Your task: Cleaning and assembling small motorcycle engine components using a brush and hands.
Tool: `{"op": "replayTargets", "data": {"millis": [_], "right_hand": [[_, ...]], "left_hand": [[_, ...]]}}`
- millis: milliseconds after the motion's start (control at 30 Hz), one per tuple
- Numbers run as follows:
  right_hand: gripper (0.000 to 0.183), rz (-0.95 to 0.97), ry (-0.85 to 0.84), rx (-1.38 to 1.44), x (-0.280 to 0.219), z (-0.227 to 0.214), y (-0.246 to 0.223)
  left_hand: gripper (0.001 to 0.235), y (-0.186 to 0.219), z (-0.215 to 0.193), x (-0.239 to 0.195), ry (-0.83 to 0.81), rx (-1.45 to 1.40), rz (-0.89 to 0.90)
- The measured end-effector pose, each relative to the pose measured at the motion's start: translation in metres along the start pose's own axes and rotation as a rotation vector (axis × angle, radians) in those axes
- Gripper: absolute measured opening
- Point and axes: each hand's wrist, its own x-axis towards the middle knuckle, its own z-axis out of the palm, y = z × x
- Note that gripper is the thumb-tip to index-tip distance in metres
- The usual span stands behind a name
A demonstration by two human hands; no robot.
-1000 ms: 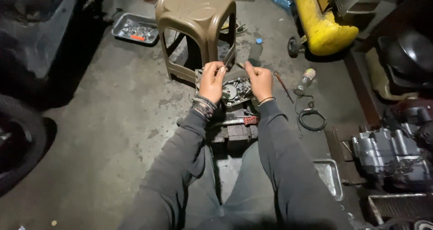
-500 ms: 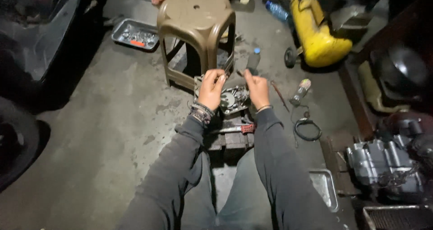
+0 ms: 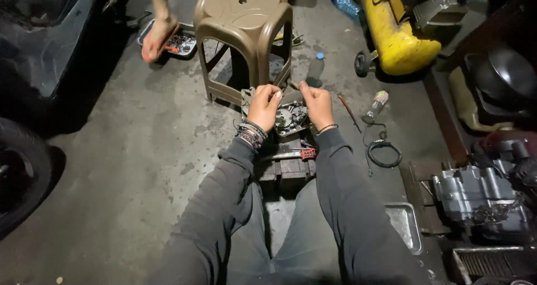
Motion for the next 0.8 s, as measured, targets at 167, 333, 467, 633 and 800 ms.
{"op": "replayTargets", "data": {"millis": [167,333,467,633,800], "right_hand": [[0.062,-0.071,-0.049,-0.018,0.005,0.012,0.008],[0.065,-0.041,-0.052,-0.129,0.003,0.002,0.008],[0.066,-0.004,-0.018,-0.048,0.001,-0.007,0.001],[0.065,-0.059,-0.023,-0.011,0.004,0.001,0.011],[0.062,-0.142,-0.067,0.028,0.003,0.005,-0.001]], "left_hand": [[0.008,-0.004,0.006,0.0,0.011,0.026,-0.023],[0.012,0.028,-0.01,0.001,0.063,-0.061,0.023],[0.013,0.016,-0.005,0.0,0.042,-0.053,0.001],[0.011,0.006,0.0,0.001,0.03,-0.01,-0.008],[0.011,-0.001,0.004,0.001,0.02,0.003,-0.026]]}}
